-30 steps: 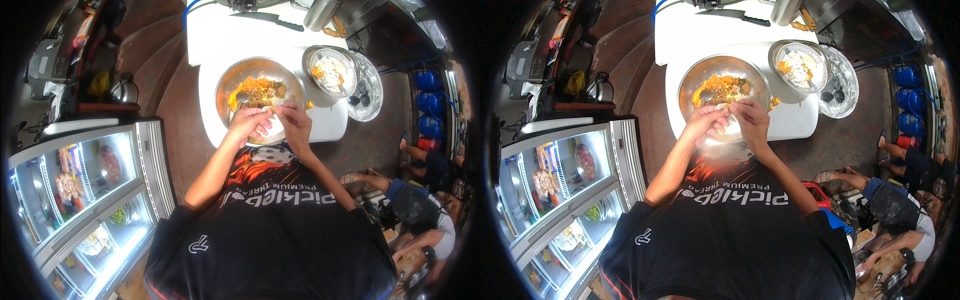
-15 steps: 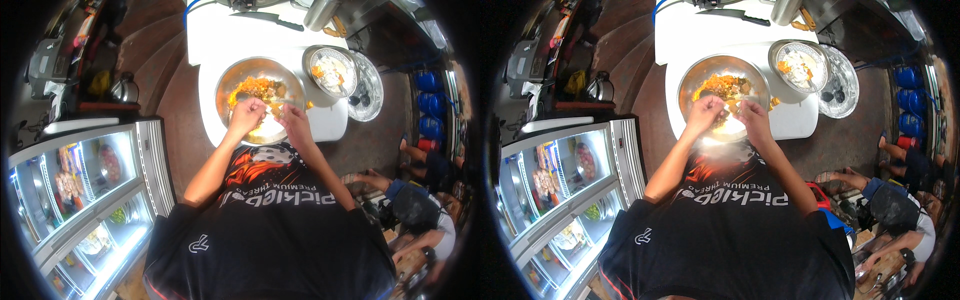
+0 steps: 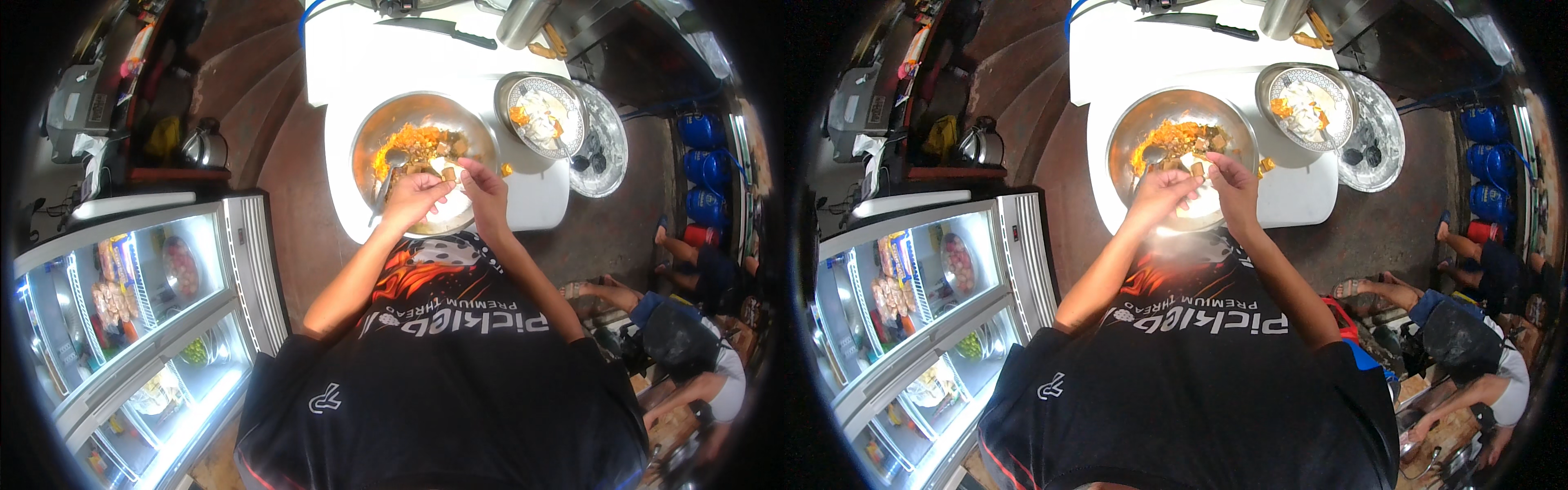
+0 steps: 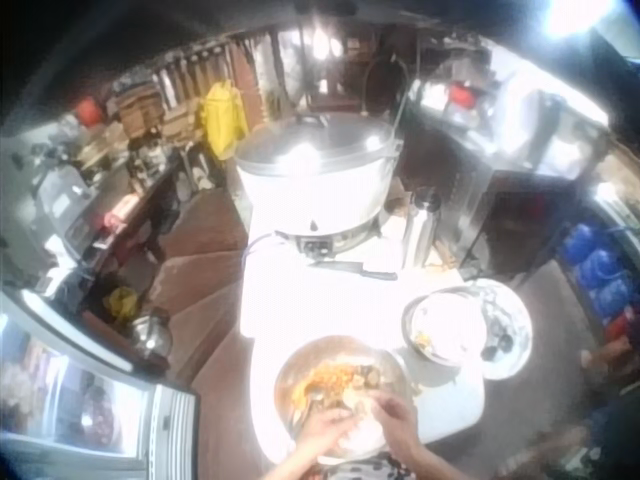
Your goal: The person scoops a mixed filling from a metal bowl using a spoon and places it onto small square wrappers. They fold the wrappers around the filling to form small packets and place the finished items onto a nearby plate.
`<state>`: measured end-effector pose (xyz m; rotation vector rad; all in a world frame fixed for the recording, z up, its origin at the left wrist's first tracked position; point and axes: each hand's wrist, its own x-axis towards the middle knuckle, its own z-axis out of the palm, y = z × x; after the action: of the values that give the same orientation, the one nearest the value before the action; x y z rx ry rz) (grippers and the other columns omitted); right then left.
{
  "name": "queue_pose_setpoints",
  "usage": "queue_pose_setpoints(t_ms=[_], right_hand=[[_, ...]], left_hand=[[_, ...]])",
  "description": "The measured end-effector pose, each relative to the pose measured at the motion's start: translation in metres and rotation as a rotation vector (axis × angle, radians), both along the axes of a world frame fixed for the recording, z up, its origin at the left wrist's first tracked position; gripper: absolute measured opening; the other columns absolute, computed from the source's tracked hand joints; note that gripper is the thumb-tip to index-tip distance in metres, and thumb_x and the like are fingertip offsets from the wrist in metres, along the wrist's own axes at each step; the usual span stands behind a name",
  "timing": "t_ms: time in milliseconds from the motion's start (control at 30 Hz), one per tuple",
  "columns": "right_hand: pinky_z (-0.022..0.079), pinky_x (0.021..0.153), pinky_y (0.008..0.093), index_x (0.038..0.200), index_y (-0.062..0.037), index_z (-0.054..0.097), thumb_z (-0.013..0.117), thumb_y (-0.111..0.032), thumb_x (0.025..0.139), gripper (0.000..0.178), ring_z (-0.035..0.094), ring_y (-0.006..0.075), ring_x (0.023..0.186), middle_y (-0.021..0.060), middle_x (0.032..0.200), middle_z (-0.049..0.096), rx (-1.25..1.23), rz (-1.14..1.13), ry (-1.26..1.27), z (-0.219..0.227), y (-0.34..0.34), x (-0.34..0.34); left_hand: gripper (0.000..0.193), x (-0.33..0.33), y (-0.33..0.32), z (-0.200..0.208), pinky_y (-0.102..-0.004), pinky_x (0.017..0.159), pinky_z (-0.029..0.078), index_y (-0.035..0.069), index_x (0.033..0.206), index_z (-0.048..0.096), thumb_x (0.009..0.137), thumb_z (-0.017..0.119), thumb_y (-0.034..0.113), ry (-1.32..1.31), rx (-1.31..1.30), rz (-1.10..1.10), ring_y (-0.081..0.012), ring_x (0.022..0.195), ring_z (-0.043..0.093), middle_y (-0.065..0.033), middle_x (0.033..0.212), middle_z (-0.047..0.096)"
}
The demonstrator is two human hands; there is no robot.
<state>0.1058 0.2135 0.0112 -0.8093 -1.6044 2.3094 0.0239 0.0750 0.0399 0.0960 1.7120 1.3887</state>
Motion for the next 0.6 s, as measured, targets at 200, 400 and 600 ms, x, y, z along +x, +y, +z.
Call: queue_pose_setpoints(t_ms=[200,400,600], right_hand=[[0.042,0.065,0.017,0.113,-0.0033,0.063,0.059,-0.008,0.091,0.022,0.054,0.0026,0.076,-0.0028,0.095,0.063,0.016,-0.028,-0.042,-0.01,0.0,0.007],[0.045,0.061,0.0195,0.108,-0.0026,0.062,0.058,-0.015,0.093,0.02,0.056,0.0028,0.074,-0.0008,0.093,0.063,0.02,-0.08,-0.155,-0.001,-0.004,0.005],[0.054,0.073,0.0294,0.113,0.001,0.054,0.051,-0.02,0.096,0.027,0.065,0.0171,0.084,0.0091,0.098,0.065,-0.66,-0.121,-0.046,-0.007,0.006,0.007]], left_hand=[[0.016,0.005,0.003,-0.012,-0.0243,0.049,0.042,0.004,0.082,0.069,0.086,0.063,0.019,0.263,-0.031,0.065,-0.0071,0.056,0.056,-0.0001,0.068,0.065],[0.017,0.016,0.006,0.001,-0.0285,0.049,0.041,0.003,0.079,0.068,0.085,0.06,0.018,0.772,-0.222,0.065,-0.0116,0.053,0.057,-0.0023,0.064,0.065],[0.014,0.001,0.0,-0.026,-0.0214,0.039,0.035,0.007,0.072,0.063,0.084,0.058,0.014,-0.262,0.19,0.318,-0.0098,0.05,0.055,-0.0035,0.06,0.061]])
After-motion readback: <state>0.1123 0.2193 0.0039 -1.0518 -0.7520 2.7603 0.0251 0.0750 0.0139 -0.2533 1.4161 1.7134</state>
